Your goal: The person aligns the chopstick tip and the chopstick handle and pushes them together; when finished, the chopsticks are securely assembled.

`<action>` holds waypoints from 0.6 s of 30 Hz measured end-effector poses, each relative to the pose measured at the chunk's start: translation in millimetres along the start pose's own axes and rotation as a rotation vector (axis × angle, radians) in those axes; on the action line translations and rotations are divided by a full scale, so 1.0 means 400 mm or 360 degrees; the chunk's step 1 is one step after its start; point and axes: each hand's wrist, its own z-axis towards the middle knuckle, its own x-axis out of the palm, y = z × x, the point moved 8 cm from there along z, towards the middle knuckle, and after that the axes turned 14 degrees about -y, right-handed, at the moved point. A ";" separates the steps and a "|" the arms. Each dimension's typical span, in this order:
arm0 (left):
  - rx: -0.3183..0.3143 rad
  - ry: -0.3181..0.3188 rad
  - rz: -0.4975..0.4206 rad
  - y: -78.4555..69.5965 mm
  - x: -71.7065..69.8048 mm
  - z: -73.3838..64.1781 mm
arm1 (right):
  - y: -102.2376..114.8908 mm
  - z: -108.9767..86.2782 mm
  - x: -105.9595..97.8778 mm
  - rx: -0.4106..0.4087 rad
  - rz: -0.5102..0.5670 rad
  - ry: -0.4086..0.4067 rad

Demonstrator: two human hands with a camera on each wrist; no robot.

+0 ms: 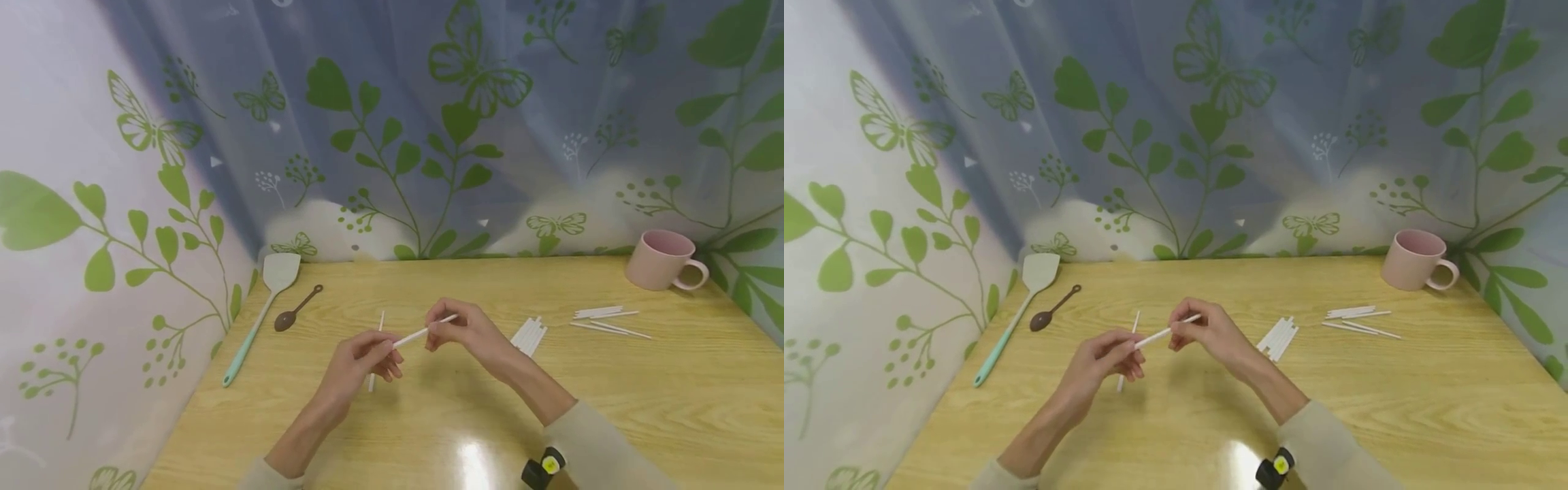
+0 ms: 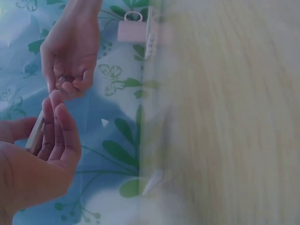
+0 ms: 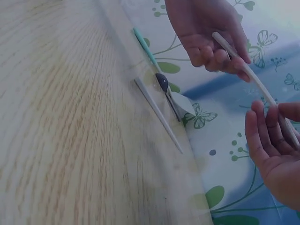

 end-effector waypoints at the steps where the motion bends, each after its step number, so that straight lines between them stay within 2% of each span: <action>1: -0.0028 -0.0010 0.0008 0.008 -0.008 -0.001 | -0.005 0.005 -0.005 0.0009 -0.0006 -0.0023; 6: -0.0147 -0.0066 0.0058 0.046 -0.050 -0.013 | -0.040 0.033 -0.016 0.0078 -0.0049 -0.0121; 9: -0.0202 -0.0075 0.0092 0.066 -0.064 -0.025 | -0.063 0.050 -0.017 0.0116 -0.0092 -0.0169; 14: -0.0301 0.0007 0.0133 0.101 -0.052 -0.052 | -0.091 0.078 -0.002 0.0125 -0.0175 -0.0187; 18: -0.0339 0.0087 0.0160 0.117 -0.039 -0.070 | -0.109 0.099 0.024 0.0143 -0.0120 -0.0154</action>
